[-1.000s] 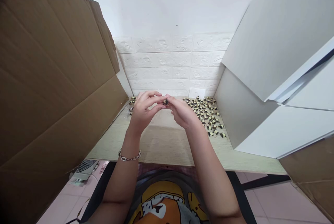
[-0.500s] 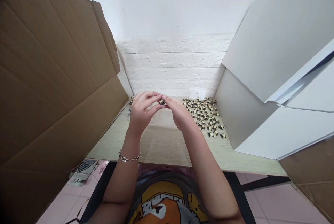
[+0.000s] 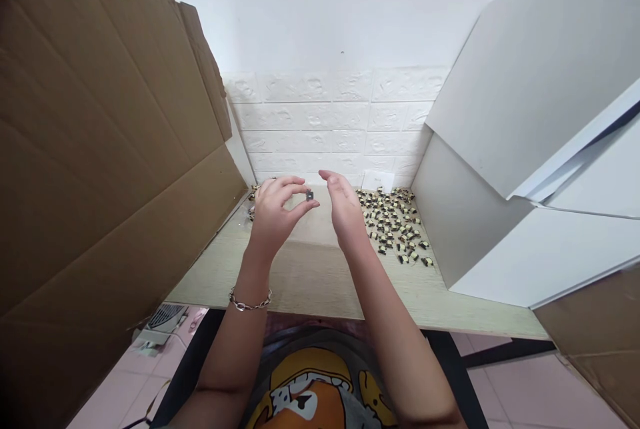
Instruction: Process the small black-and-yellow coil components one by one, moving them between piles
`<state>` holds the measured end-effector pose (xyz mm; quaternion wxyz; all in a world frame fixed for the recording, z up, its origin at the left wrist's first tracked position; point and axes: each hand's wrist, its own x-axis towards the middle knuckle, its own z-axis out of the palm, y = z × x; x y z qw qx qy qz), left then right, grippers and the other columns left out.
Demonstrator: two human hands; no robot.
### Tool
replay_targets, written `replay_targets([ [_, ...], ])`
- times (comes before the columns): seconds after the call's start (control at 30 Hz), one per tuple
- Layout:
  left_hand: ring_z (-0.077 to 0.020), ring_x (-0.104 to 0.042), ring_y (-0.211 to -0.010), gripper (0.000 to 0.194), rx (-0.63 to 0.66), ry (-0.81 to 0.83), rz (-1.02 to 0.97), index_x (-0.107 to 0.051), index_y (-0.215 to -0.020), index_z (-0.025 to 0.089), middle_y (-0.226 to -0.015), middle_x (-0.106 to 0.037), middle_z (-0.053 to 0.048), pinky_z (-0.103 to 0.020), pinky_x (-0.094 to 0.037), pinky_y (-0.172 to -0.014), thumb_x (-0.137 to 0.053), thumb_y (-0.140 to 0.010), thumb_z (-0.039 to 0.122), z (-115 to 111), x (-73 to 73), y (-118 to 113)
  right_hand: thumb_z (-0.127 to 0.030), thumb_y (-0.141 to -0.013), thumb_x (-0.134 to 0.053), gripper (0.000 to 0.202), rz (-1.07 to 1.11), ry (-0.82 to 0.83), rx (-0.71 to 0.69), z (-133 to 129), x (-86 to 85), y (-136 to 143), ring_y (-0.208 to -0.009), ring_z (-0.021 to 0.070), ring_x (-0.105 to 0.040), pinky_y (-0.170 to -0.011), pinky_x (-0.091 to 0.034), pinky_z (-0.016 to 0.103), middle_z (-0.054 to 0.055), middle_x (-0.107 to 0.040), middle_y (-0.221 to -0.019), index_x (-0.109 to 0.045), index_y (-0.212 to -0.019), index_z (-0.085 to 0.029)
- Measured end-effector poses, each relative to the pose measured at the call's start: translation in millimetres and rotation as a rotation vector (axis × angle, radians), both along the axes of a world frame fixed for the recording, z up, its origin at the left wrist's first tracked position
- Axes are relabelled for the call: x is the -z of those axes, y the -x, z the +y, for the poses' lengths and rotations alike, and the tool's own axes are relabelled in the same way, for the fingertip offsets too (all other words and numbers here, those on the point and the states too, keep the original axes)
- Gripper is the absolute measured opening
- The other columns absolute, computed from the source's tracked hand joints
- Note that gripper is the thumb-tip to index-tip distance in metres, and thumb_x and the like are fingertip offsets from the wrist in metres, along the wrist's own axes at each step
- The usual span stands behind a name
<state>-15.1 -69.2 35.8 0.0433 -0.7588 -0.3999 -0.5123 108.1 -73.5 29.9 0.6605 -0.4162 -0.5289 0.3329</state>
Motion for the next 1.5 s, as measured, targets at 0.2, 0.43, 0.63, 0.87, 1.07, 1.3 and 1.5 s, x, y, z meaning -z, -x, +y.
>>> replay_targets([
  [0.2, -0.0197, -0.049, -0.09, 0.016, -0.144, -0.013, 0.034, -0.06, -0.078, 0.023, -0.094, -0.061, -0.001, -0.037, -0.029, -0.083, -0.056, -0.073, 0.038, 6.2, 5.2, 0.5, -0.043, -0.068, -0.057, 0.022, -0.428, -0.239, 0.319, -9.2, -5.6, 6.0, -0.102, 0.0209, -0.047, -0.097, -0.022, 0.041, 0.003, -0.056, -0.102, -0.061, -0.083, -0.027],
  [0.43, -0.0187, -0.049, -0.081, 0.018, -0.232, -0.091, 0.055, -0.06, -0.077, 0.023, -0.084, -0.062, -0.001, -0.035, -0.029, -0.078, -0.051, -0.077, 0.039, 2.0, 5.2, -0.9, -0.039, -0.069, -0.057, 0.013, -0.56, -0.216, 0.435, -6.2, -9.3, 9.9, -0.097, 0.0217, -0.048, -0.097, -0.013, 0.048, 0.001, -0.057, -0.099, -0.062, -0.073, -0.028],
  [0.63, -0.0183, -0.05, -0.084, 0.021, -0.209, -0.112, 0.034, -0.06, -0.079, 0.023, -0.088, -0.061, -0.002, -0.034, -0.03, -0.078, -0.054, -0.073, 0.042, 0.1, 4.4, -0.4, -0.036, -0.07, -0.056, 0.012, -0.405, -0.238, 0.328, -3.3, -12.8, 8.8, -0.097, 0.0205, -0.05, -0.094, -0.026, 0.043, 0.002, -0.058, -0.095, -0.063, -0.068, -0.026],
  [0.87, -0.0176, -0.052, -0.09, 0.027, -0.164, -0.203, -0.09, -0.06, -0.088, 0.021, -0.098, -0.058, -0.005, -0.033, -0.033, -0.083, -0.058, -0.07, 0.042, -1.5, 2.7, -1.9, -0.036, -0.069, -0.058, 0.015, -0.046, -0.185, 0.102, 1.1, -13.4, 6.6, -0.095, 0.0166, -0.052, -0.09, -0.037, 0.033, 0.003, -0.059, -0.092, -0.062, -0.07, -0.022],
  [1.07, -0.0165, -0.053, -0.092, 0.031, -0.043, -0.163, -0.141, -0.057, -0.095, 0.021, -0.095, -0.062, -0.004, -0.032, -0.036, -0.084, -0.057, -0.071, 0.042, -4.5, -0.1, -5.6, -0.037, -0.068, -0.059, 0.017, 0.091, -0.158, -0.022, 1.3, -18.4, 7.1, -0.095, 0.0152, -0.052, -0.09, -0.038, 0.031, 0.001, -0.06, -0.092, -0.062, -0.075, -0.021],
  [1.3, -0.0151, -0.053, -0.089, 0.026, -0.048, -0.172, -0.149, -0.058, -0.096, 0.022, -0.091, -0.062, -0.004, -0.031, -0.036, -0.082, -0.053, -0.076, 0.037, -4.7, -3.7, -8.8, -0.034, -0.069, -0.06, 0.012, 0.089, -0.191, -0.084, 2.9, -21.3, 7.2, -0.096, 0.0147, -0.052, -0.09, -0.038, 0.03, 0.0, -0.06, -0.093, -0.063, -0.073, -0.023],
  [1.5, -0.0145, -0.053, -0.087, 0.022, -0.001, -0.125, -0.209, -0.059, -0.095, 0.022, -0.09, -0.061, -0.003, -0.032, -0.036, -0.083, -0.053, -0.077, 0.033, -8.3, -7.1, -8.7, -0.033, -0.07, -0.059, 0.011, 0.072, -0.202, -0.088, 1.7, -24.1, 7.6, -0.098, 0.0148, -0.051, -0.088, -0.037, 0.03, 0.0, -0.059, -0.094, -0.063, -0.072, -0.024],
])
